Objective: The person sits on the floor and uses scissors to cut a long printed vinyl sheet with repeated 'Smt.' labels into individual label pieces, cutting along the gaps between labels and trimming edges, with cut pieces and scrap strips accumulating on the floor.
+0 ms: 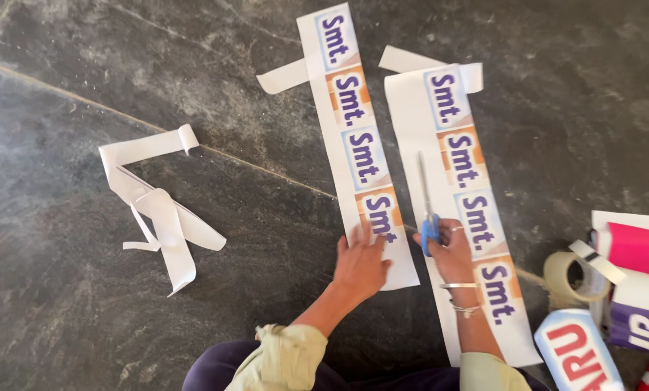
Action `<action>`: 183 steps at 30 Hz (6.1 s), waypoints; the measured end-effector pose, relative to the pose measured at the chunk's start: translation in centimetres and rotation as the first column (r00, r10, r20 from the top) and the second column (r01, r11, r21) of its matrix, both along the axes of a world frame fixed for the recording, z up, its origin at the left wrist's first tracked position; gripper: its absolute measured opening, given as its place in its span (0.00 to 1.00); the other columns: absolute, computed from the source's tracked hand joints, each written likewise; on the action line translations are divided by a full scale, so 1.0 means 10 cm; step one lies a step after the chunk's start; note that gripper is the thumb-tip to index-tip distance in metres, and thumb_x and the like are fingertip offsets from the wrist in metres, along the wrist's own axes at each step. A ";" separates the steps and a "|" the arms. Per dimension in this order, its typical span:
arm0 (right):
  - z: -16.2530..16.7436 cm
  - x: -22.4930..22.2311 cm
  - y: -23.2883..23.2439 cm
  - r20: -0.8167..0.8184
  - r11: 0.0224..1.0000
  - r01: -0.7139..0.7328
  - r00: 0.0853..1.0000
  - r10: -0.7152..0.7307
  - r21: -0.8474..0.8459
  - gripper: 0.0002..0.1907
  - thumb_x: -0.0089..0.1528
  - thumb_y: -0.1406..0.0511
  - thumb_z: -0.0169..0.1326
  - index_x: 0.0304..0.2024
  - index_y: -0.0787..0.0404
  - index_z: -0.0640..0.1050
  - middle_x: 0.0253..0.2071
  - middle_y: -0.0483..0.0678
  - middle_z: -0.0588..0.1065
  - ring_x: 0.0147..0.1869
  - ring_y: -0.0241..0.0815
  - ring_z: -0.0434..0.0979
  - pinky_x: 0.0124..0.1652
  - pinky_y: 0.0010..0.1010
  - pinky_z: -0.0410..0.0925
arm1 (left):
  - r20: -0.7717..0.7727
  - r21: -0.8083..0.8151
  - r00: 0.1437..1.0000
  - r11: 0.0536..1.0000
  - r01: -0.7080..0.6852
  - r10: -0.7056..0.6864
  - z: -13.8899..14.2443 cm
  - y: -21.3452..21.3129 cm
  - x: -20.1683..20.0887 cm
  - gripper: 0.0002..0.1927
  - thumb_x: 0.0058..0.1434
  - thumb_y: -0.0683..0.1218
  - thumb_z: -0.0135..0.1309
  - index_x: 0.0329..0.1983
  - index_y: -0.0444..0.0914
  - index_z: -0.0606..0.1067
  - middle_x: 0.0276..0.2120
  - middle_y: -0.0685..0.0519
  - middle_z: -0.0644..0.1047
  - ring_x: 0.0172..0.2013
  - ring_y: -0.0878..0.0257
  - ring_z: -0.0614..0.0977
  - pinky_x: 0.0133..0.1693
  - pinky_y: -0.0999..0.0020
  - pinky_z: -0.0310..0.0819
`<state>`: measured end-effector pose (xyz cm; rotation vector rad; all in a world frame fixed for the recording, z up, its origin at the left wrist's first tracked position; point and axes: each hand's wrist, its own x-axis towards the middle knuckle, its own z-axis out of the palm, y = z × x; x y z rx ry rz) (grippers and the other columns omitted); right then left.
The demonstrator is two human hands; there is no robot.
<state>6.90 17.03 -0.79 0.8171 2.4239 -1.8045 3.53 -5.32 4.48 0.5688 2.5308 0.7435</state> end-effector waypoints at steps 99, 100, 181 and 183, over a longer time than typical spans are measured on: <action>0.48 0.30 -0.28 -0.084 0.929 0.228 0.962 -0.262 -0.291 0.10 0.70 0.63 0.54 0.42 0.63 0.72 0.32 0.52 0.77 0.28 0.39 0.76 0.23 0.25 0.66 | 0.940 0.111 0.232 0.420 -0.901 0.249 -1.03 -0.17 -0.23 0.11 0.60 0.36 0.56 0.45 0.33 0.73 0.33 0.48 0.80 0.27 0.62 0.82 0.26 0.70 0.77; 0.53 0.43 -0.37 -0.052 0.914 0.201 0.971 -0.234 -0.353 0.12 0.71 0.61 0.53 0.41 0.64 0.73 0.31 0.51 0.76 0.27 0.39 0.75 0.22 0.26 0.65 | 0.939 0.106 0.230 0.421 -0.901 0.256 -1.04 -0.16 -0.24 0.10 0.60 0.36 0.57 0.45 0.33 0.73 0.33 0.48 0.80 0.27 0.63 0.82 0.26 0.71 0.76; 0.11 1.08 -1.20 0.386 0.745 0.371 0.908 -0.164 -0.555 0.16 0.65 0.54 0.55 0.37 0.60 0.75 0.24 0.44 0.74 0.21 0.31 0.71 0.19 0.21 0.61 | 0.942 0.058 0.221 0.530 -0.846 0.251 -1.04 -0.11 -0.11 0.13 0.68 0.45 0.45 0.53 0.33 0.69 0.39 0.45 0.81 0.35 0.59 0.84 0.33 0.66 0.79; 0.08 1.09 -1.20 0.382 0.740 0.374 0.908 -0.170 -0.559 0.16 0.65 0.54 0.55 0.37 0.60 0.75 0.24 0.44 0.74 0.21 0.31 0.70 0.19 0.21 0.60 | 0.941 0.072 0.230 0.518 -0.852 0.246 -1.09 -0.10 -0.10 0.14 0.68 0.45 0.46 0.52 0.33 0.70 0.39 0.45 0.81 0.34 0.59 0.84 0.33 0.67 0.78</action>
